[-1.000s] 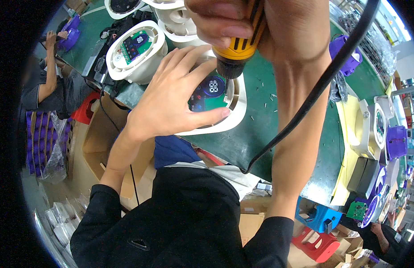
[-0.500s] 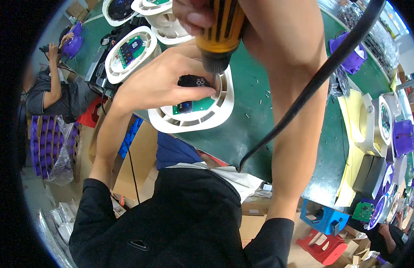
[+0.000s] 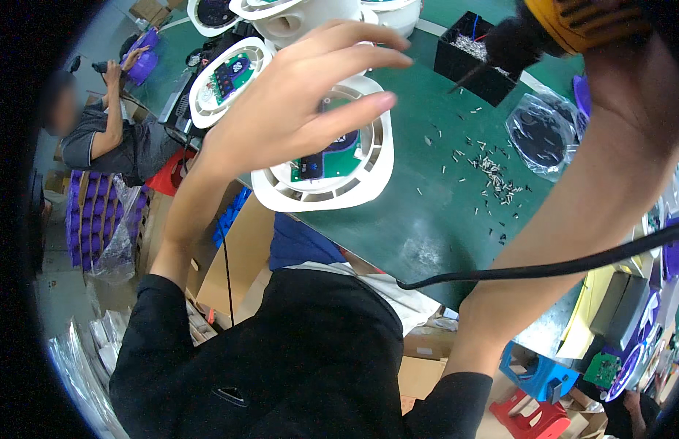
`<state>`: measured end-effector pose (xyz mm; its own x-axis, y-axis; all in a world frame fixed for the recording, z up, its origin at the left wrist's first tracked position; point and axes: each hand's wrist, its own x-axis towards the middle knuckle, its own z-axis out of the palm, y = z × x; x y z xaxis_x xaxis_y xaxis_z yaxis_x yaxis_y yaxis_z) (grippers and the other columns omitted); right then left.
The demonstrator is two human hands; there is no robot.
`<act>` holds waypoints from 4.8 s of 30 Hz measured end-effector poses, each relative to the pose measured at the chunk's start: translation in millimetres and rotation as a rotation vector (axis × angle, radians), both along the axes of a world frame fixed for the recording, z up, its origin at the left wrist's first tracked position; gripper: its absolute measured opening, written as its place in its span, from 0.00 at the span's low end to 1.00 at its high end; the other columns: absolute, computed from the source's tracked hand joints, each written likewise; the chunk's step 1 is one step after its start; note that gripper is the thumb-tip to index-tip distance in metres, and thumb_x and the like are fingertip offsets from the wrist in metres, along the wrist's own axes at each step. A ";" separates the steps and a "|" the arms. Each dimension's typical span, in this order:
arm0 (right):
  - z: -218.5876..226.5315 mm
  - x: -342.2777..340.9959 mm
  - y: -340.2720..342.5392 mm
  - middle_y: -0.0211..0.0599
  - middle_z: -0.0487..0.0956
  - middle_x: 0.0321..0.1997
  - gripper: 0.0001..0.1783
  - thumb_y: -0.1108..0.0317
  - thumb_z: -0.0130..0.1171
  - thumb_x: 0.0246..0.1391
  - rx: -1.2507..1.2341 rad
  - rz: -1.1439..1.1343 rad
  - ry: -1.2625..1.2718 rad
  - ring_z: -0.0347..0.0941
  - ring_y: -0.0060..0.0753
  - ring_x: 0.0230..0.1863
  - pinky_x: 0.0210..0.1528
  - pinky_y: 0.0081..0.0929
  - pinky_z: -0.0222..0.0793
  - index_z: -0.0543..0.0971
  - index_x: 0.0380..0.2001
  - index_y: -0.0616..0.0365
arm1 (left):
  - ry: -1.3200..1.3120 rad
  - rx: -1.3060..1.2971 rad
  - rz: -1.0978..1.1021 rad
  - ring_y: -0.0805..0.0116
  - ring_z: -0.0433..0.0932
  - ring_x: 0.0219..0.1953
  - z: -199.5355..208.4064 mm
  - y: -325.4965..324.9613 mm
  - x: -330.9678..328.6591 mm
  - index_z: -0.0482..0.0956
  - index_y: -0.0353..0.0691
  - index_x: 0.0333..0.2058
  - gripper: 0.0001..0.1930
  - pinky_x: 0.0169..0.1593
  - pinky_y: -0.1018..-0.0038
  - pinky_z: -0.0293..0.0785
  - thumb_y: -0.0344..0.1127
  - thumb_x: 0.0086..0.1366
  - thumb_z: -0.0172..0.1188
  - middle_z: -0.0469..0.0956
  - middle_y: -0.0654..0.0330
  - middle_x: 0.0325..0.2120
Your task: The recorder uses an electric screwdriver to assemble electronic fan components on a factory line.
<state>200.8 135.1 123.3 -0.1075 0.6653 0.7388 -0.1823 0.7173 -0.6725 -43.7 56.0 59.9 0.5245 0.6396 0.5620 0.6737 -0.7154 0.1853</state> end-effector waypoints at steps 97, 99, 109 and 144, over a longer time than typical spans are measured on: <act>-35.3 -41.5 -5.8 0.25 0.69 0.18 0.26 0.38 0.43 0.72 -0.304 0.836 -0.231 0.70 0.22 0.14 0.20 0.19 0.71 0.66 0.46 0.51 | -0.079 -0.200 0.163 0.48 0.73 0.55 -34.4 15.6 -5.1 0.82 0.40 0.53 0.23 0.57 0.55 0.70 0.48 0.65 0.57 0.75 0.46 0.51; -36.1 -39.3 -3.1 0.25 0.70 0.18 0.26 0.38 0.42 0.72 -0.313 0.899 -0.230 0.70 0.22 0.15 0.21 0.20 0.71 0.66 0.47 0.51 | -0.096 -0.161 0.145 0.48 0.72 0.56 -39.9 16.5 -6.5 0.82 0.40 0.54 0.25 0.59 0.55 0.68 0.49 0.65 0.58 0.74 0.45 0.52; -37.3 -30.8 28.0 0.26 0.72 0.21 0.27 0.37 0.41 0.73 -0.339 1.170 -0.216 0.73 0.24 0.17 0.24 0.21 0.73 0.64 0.50 0.50 | -0.054 -0.205 0.148 0.48 0.72 0.57 -33.1 16.7 -5.1 0.81 0.40 0.55 0.26 0.60 0.55 0.67 0.50 0.65 0.58 0.74 0.46 0.52; -9.1 -52.6 17.1 0.26 0.73 0.21 0.25 0.38 0.43 0.71 -0.042 0.836 -0.420 0.73 0.25 0.18 0.25 0.22 0.74 0.64 0.47 0.49 | -0.056 -0.233 0.394 0.38 0.72 0.58 -23.9 5.4 15.9 0.77 0.35 0.55 0.28 0.63 0.51 0.65 0.53 0.66 0.58 0.74 0.36 0.52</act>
<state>148.2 152.2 114.2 -0.8159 0.2769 0.5076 -0.3638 0.4366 -0.8228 -27.8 61.4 36.0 0.1890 0.8968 0.4001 0.8705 -0.3416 0.3544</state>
